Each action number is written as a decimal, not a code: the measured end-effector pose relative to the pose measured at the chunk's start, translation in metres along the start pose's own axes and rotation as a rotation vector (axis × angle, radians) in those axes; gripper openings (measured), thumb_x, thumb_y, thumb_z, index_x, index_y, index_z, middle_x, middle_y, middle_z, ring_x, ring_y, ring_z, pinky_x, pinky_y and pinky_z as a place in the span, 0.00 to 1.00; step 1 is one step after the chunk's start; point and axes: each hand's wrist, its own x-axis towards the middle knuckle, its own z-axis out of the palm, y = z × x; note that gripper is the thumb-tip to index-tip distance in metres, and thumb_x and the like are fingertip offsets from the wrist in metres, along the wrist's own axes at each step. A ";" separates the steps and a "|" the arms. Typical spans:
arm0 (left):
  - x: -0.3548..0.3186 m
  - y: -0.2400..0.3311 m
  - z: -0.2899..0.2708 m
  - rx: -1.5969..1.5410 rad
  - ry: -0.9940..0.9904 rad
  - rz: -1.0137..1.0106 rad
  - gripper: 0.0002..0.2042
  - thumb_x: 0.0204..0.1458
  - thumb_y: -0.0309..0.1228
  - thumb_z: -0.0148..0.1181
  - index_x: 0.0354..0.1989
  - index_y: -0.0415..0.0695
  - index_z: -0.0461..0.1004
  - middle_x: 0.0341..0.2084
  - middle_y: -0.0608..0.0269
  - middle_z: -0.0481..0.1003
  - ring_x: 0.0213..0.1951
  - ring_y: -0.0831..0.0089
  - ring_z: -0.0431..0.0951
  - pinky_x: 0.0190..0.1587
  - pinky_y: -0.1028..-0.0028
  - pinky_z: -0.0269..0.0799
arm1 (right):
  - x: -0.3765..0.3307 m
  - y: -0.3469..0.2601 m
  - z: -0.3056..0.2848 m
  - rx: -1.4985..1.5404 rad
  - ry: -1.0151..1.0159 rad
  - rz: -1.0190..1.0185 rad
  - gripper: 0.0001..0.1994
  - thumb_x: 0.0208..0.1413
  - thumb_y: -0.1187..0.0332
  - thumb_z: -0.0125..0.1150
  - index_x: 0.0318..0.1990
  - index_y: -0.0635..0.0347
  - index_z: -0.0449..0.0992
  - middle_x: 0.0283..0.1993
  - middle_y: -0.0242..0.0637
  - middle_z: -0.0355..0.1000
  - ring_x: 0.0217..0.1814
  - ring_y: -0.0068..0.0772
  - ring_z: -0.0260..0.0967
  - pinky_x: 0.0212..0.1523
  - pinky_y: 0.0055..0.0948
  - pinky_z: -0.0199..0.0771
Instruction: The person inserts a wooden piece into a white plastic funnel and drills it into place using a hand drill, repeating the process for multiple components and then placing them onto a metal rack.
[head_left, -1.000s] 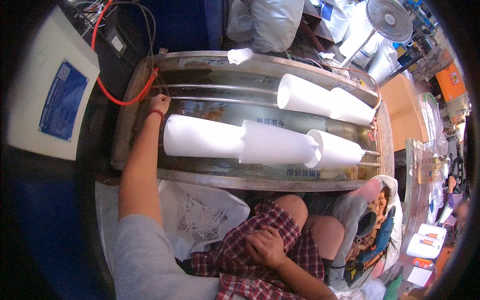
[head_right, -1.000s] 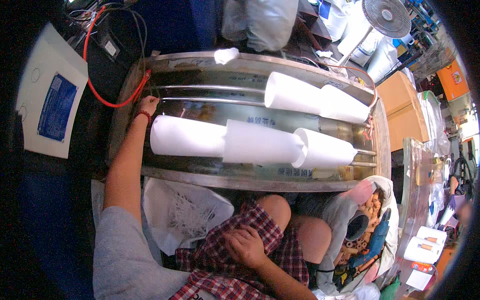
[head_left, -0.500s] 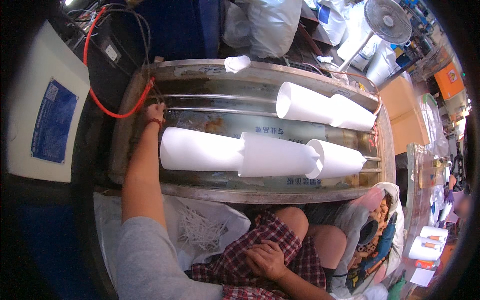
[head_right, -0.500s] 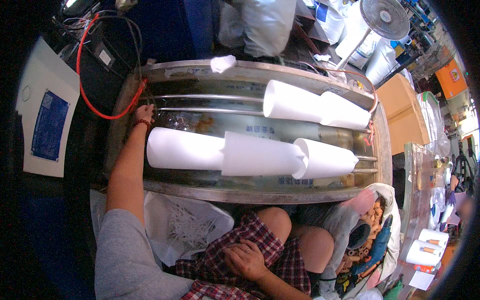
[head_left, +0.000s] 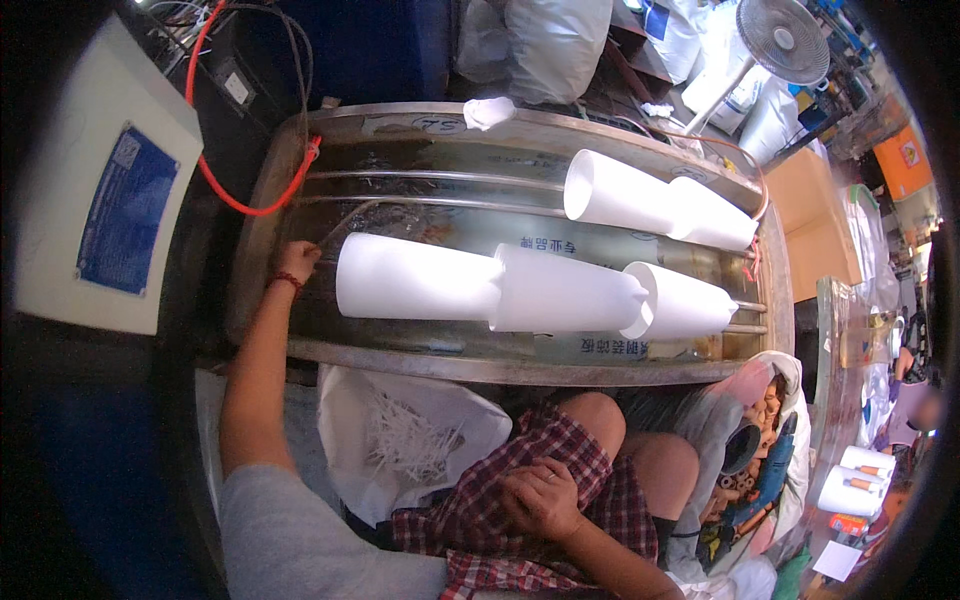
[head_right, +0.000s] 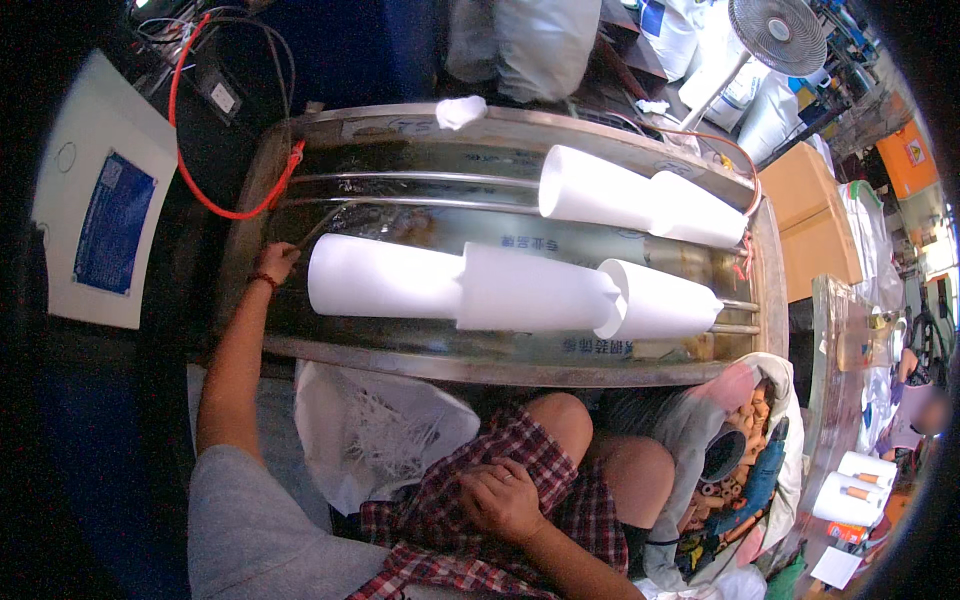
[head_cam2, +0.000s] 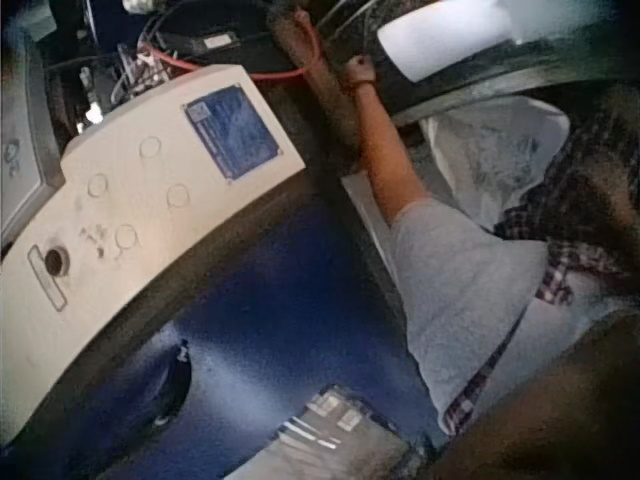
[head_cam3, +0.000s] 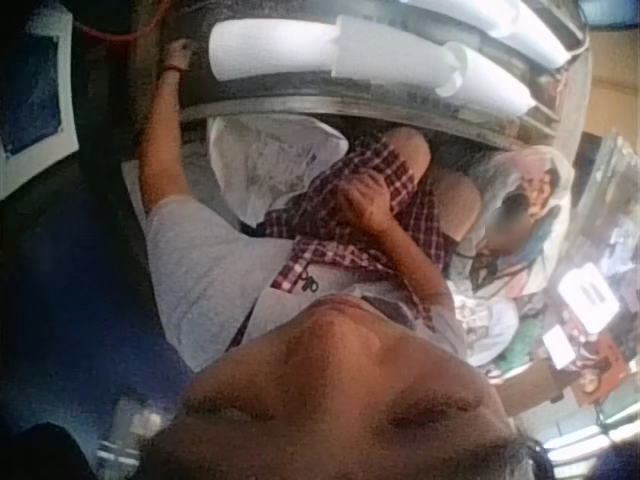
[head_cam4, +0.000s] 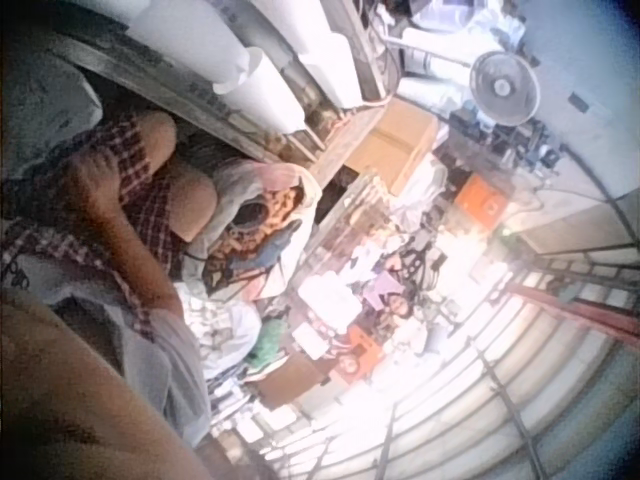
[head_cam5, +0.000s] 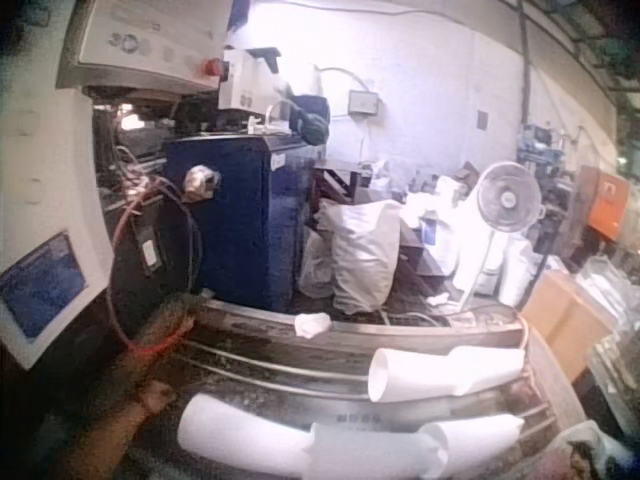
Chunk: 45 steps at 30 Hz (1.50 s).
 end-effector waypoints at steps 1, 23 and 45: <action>-0.002 -0.007 0.003 0.149 0.088 0.016 0.16 0.48 0.32 0.61 0.43 0.36 0.73 0.36 0.50 0.75 0.40 0.57 0.77 0.42 0.66 0.72 | 0.002 -0.002 -0.002 -0.001 0.010 -0.008 0.12 0.41 0.70 0.63 0.37 0.54 0.75 0.35 0.31 0.75 0.40 0.30 0.72 0.48 0.35 0.66; -0.053 0.317 0.019 -0.451 -0.040 0.514 0.16 0.57 0.41 0.52 0.26 0.40 0.71 0.16 0.61 0.70 0.15 0.70 0.69 0.19 0.71 0.65 | -0.009 0.013 0.019 -0.032 -0.252 -0.042 0.11 0.50 0.62 0.52 0.38 0.58 0.70 0.33 0.37 0.70 0.39 0.37 0.68 0.46 0.38 0.60; -0.024 0.699 0.224 0.050 0.549 1.099 0.29 0.45 0.42 0.63 0.56 0.48 0.62 0.58 0.53 0.59 0.58 0.57 0.61 0.56 0.55 0.57 | -0.021 0.048 0.010 0.497 -0.011 -0.110 0.11 0.50 0.66 0.49 0.38 0.62 0.70 0.32 0.43 0.71 0.36 0.42 0.71 0.39 0.38 0.67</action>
